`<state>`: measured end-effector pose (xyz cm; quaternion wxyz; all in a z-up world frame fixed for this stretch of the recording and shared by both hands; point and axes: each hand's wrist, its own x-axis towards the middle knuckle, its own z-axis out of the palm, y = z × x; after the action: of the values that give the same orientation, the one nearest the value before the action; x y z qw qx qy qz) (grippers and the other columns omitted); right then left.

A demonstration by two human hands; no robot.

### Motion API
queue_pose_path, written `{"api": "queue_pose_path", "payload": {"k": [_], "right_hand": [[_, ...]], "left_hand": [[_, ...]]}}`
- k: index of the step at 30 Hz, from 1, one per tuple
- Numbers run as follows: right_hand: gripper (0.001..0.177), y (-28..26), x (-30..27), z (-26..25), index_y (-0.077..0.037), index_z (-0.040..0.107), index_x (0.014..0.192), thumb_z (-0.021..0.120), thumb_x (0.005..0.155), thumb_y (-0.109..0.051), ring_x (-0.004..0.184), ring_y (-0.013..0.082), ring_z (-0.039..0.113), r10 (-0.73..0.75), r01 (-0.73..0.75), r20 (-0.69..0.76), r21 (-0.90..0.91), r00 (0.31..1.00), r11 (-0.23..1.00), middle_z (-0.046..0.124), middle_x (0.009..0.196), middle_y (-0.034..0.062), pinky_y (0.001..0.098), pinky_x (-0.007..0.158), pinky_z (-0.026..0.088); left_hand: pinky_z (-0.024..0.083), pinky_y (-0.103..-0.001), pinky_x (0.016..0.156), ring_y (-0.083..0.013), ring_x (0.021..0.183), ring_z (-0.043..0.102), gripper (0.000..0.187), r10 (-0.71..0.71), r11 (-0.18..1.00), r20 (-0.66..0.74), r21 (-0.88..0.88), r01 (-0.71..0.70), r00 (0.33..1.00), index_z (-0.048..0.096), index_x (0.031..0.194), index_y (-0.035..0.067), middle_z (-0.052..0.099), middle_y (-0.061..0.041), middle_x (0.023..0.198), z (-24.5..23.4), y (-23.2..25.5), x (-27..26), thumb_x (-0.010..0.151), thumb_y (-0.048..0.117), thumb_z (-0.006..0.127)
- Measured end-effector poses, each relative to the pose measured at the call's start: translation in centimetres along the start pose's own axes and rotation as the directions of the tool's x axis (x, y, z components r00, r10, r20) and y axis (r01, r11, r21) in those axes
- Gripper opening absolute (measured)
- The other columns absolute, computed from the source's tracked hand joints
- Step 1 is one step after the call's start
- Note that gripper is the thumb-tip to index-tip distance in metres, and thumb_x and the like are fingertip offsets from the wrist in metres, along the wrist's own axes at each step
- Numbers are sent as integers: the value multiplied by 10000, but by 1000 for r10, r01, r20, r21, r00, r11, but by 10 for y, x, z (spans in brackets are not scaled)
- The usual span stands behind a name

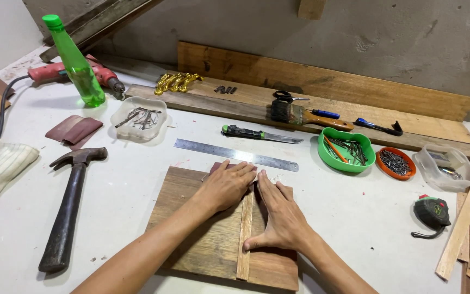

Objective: Preparing and sanding small wood strips for a woodworking project.

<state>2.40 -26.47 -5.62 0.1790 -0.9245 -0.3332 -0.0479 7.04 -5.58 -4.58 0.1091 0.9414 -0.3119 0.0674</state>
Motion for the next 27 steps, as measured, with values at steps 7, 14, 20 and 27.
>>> {"api": "queue_pose_path", "payload": {"k": [7, 14, 20, 27], "right_hand": [[1679, -10, -1, -10, 93, 159, 1568, 722, 384, -957, 1503, 359, 285, 41, -42, 20, 19, 999, 999, 273, 1612, 268, 476, 1261, 168], [1490, -3, -1, 0, 10, 304, 1543, 740, 461, -918, 1519, 323, 244, -22, 27, 43, -110, 999, 994, 290, 1634, 179, 495, 1241, 141], [1566, -1, -1, 3, 33, 262, 1554, 721, 426, -952, 1520, 337, 248, -16, 21, 45, -104, 999, 994, 286, 1627, 203, 493, 1250, 150], [1746, 3, -1, 7, 60, 92, 1585, 708, 327, -981, 1505, 406, 244, -1, 0, -18, -48, 1000, 999, 138, 1666, 317, 503, 1230, 184]], "left_hand": [[262, -582, 1181, -293, 1420, 409, 440, 92, 995, 34, 24, -93, 995, 565, 1351, 50, 488, -143, 1506, -7, 22, -46, 1024, 335, 494], [361, -545, 1151, -294, 1374, 527, 321, 273, 962, -165, 72, -265, 948, 631, 1229, 30, 607, -159, 1409, 0, 42, -95, 973, 203, 547], [372, -545, 1148, -298, 1357, 538, 315, 224, 967, -135, 154, -203, 965, 621, 1247, 10, 599, -171, 1416, 3, 39, -77, 999, 177, 522], [345, -567, 1139, -300, 1366, 503, 385, 130, 976, -93, 184, -112, 987, 595, 1311, -3, 535, -196, 1473, 29, 2, -16, 964, 129, 493]]}}
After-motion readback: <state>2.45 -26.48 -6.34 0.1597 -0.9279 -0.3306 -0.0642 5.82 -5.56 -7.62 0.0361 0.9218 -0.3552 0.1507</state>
